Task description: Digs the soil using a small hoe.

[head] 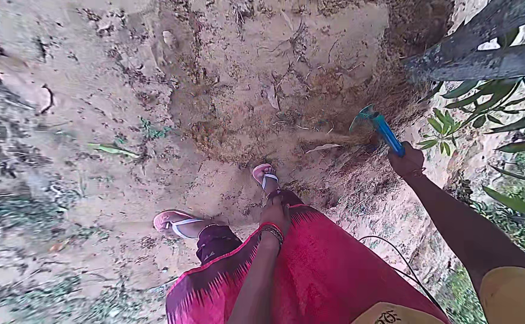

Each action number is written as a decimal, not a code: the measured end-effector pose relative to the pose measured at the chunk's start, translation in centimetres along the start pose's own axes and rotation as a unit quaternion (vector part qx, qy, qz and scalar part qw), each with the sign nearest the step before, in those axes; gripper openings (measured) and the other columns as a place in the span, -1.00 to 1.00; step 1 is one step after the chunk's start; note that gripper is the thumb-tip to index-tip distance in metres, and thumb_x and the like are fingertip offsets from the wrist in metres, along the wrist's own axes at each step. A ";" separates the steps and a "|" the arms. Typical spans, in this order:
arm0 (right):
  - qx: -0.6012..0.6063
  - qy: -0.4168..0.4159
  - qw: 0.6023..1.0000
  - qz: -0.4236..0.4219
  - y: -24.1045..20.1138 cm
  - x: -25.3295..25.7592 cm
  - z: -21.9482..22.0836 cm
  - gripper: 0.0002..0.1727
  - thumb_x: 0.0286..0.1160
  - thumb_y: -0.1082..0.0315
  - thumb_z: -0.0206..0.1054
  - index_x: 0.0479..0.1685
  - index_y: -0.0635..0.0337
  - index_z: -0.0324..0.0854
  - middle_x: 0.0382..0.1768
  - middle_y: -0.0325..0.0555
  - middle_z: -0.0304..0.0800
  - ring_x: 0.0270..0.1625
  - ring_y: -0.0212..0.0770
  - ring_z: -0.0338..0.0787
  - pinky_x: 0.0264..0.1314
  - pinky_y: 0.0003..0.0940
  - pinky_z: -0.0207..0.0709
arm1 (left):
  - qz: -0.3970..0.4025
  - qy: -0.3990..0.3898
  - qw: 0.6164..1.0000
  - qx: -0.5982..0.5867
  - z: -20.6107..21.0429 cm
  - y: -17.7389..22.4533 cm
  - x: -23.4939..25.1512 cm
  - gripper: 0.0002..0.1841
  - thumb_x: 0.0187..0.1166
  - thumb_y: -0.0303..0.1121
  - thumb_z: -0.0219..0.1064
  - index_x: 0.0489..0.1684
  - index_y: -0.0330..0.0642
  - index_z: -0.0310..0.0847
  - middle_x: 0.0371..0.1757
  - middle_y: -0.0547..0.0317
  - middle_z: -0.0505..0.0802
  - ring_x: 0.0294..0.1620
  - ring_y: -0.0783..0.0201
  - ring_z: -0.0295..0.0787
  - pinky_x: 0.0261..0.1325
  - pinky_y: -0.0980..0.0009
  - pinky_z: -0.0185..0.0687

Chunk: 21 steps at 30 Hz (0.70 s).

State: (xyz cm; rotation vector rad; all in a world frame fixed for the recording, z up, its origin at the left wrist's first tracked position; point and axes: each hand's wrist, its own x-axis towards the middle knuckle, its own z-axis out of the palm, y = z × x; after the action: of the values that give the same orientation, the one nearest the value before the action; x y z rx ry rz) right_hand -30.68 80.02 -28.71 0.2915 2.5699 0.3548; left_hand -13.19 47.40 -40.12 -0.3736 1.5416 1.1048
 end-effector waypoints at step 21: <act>0.277 -0.059 0.940 -0.189 -36.9 3.7 5.5 -0.52 0.77 0.08 0.25 0.41 0.29 0.51 -0.07 0.18 0.84 0.02 0.13 0.86 0.13 0.17 0.62 | 0.032 -0.047 0.998 -0.018 0.9 3.0 0.4 -0.47 0.84 -0.29 0.06 0.76 -0.29 0.23 0.69 -0.30 0.44 0.69 -0.24 0.38 0.66 -0.13 0.30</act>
State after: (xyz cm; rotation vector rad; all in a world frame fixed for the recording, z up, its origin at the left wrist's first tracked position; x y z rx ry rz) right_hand -35.86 47.34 -46.28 0.0068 2.4835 -0.5203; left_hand -15.01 49.76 -39.10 -0.2924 1.4609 1.1850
